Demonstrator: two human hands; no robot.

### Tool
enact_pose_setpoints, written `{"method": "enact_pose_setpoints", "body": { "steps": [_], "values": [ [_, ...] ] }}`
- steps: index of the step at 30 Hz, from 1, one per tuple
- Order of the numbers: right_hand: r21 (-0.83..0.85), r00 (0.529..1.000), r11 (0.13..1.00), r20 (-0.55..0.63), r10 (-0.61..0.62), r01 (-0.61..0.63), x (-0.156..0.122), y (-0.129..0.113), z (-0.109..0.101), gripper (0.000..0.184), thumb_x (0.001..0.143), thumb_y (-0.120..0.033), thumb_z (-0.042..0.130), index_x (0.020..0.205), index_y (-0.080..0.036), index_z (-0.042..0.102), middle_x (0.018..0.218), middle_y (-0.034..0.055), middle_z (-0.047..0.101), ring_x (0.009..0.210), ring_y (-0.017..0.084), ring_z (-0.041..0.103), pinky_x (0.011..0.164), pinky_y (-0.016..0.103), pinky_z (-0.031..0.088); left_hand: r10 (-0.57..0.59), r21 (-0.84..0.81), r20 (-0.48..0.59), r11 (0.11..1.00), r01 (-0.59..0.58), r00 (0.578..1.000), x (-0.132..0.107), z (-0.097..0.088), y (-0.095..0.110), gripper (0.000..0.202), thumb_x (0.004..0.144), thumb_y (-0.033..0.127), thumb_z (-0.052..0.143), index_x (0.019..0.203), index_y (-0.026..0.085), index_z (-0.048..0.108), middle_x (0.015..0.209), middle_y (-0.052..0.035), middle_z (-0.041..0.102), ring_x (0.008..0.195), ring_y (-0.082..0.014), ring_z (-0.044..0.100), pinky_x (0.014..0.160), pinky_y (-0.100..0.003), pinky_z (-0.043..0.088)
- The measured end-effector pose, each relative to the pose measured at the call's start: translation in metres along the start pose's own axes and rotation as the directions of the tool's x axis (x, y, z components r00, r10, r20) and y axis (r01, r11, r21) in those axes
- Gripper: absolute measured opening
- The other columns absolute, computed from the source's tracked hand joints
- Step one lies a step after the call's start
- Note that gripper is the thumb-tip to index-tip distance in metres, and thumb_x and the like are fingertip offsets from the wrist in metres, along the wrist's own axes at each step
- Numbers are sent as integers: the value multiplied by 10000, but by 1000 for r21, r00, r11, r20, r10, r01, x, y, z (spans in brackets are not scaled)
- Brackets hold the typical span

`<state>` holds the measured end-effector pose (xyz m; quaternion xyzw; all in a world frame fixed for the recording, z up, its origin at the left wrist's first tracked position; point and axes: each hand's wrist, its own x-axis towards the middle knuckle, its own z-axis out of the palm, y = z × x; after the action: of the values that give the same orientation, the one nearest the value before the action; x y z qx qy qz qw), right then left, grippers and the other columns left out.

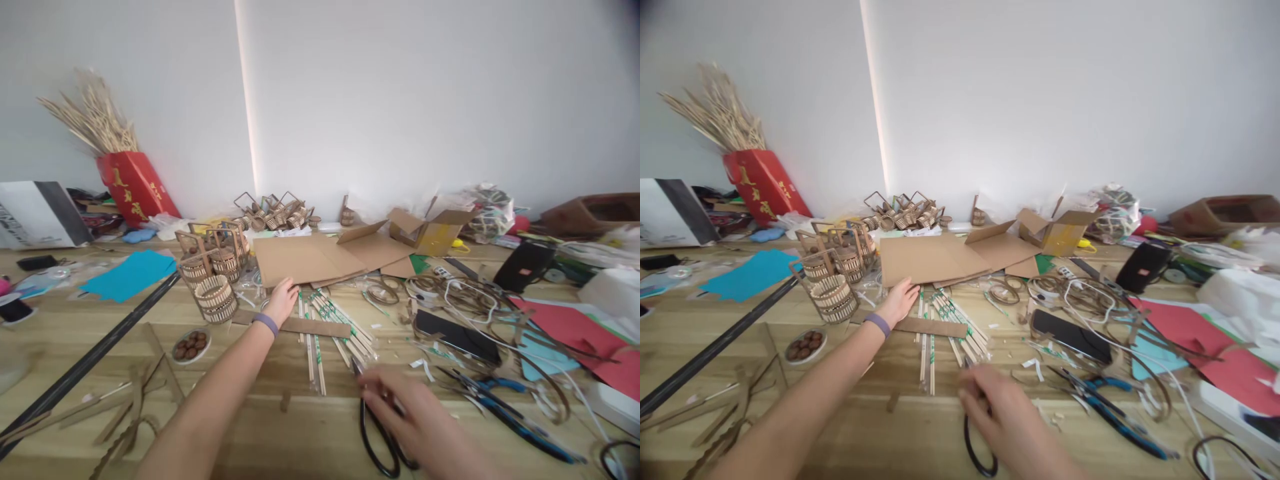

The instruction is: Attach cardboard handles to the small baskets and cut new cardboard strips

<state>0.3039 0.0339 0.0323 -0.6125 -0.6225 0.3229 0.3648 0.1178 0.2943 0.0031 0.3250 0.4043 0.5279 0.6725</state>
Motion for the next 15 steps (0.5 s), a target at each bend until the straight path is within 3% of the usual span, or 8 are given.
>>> {"method": "enact_pose_setpoints", "body": {
  "steps": [3,6,8,11,15],
  "values": [
    [106,992,986,10,126,-127,90,-9,0,167,802,-344,715,801,-178,693,769,14,667,742,167,615,738,315,535,-46,-142,-16,989,43,999,2,13,7,318,949,337,587,1225,182,575,1242,-94,591,1048,-222,618,877,-422,545],
    [266,962,930,-28,271,-254,173,0,5,321,929,-360,595,1185,-166,593,1158,74,632,955,191,640,806,398,555,-84,-231,-17,970,77,996,5,23,17,316,950,338,585,1224,180,576,1240,-95,592,1044,-221,619,875,-422,546],
    [387,935,874,-73,346,-293,215,8,8,357,930,-363,593,1234,-177,572,1228,87,605,1021,213,626,848,429,546,-100,-272,-23,958,90,995,7,27,24,313,951,337,584,1222,182,577,1241,-95,592,1044,-220,619,876,-420,546],
    [538,892,779,-104,440,-322,256,19,13,365,930,-363,593,1244,-180,567,1247,90,596,1040,219,620,863,439,540,-113,-315,-36,944,96,993,10,29,31,309,952,336,581,1220,183,578,1242,-95,592,1042,-218,619,876,-419,546],
    [687,854,659,-107,509,-306,282,31,18,370,928,-364,595,1247,-178,565,1248,90,596,1043,222,619,863,442,540,-99,-351,-63,934,70,993,12,29,37,311,953,337,580,1221,181,577,1241,-96,593,1040,-218,620,875,-420,546]
  ]
}}
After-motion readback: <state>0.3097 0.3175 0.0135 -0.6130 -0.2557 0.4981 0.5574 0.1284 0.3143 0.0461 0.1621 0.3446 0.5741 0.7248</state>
